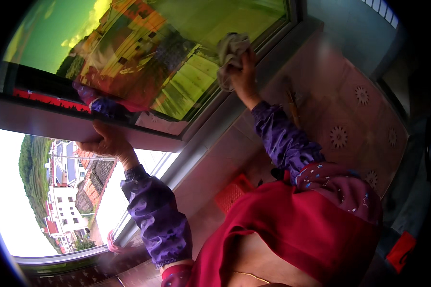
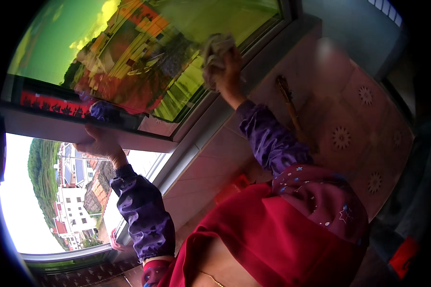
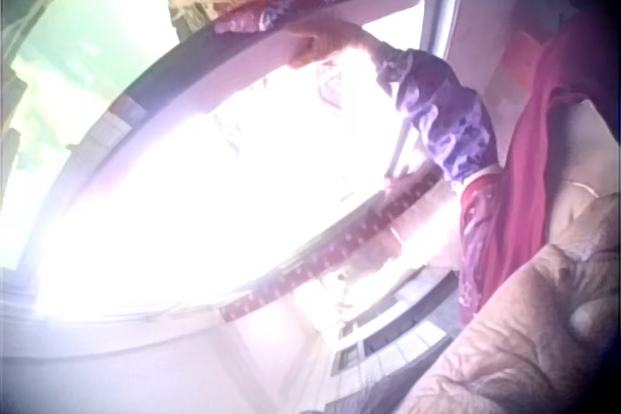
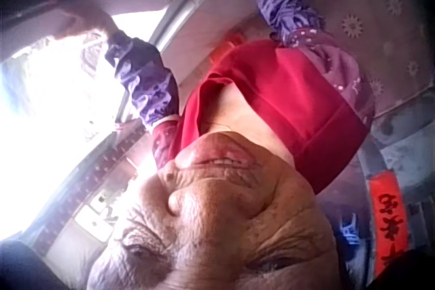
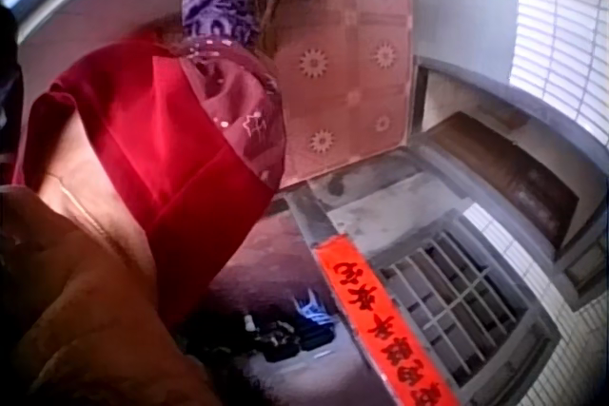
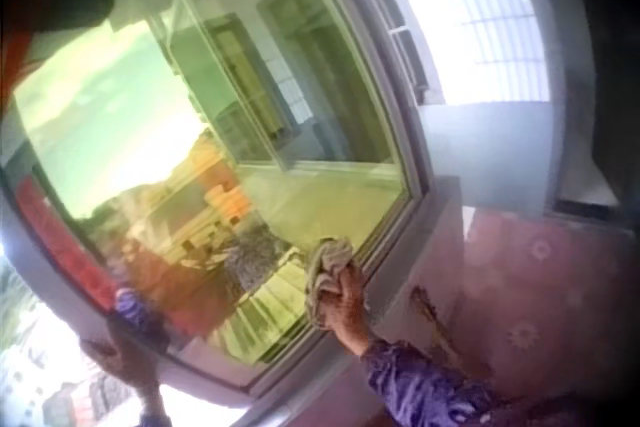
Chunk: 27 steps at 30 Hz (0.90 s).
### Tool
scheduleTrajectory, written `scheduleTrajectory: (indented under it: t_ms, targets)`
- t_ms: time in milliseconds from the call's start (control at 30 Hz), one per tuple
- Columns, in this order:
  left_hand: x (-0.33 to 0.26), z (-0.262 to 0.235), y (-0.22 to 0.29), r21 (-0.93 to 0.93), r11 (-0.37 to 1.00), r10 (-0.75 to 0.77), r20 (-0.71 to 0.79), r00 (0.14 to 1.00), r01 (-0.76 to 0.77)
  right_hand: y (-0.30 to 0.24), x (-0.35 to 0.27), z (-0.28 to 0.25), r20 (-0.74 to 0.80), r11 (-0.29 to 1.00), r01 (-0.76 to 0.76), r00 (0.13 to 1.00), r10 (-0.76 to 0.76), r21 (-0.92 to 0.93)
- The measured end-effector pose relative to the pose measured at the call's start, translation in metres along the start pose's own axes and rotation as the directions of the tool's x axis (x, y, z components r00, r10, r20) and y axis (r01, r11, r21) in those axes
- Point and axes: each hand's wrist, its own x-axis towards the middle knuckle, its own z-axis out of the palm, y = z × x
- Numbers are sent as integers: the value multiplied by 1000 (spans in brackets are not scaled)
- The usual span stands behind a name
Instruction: The person wipes a window frame and glass pane with a cloth, moving the cloth across the surfaces to clean them.
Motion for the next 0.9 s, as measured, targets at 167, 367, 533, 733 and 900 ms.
scheduleTrajectory:
  t_ms: [167,367,533,733,900]
  targets:
    - [5,8,-17,32,993,110,24,994,-110,-41,-30,27,295,925,371,896,-332,-86]
    - [6,-1,-15,-64,998,-24,54,998,28,10,37,-10,373,833,532,811,-450,-152]
    - [7,2,-16,-115,993,-22,19,1000,24,88,123,-45,61,749,466,864,-499,-472]
    - [5,3,-9,-35,999,-12,12,1000,13,174,182,-107,-11,807,378,903,-429,-454]
    - [4,3,0,-50,998,-39,-22,999,38,158,152,-92,-8,773,366,902,-433,-518]
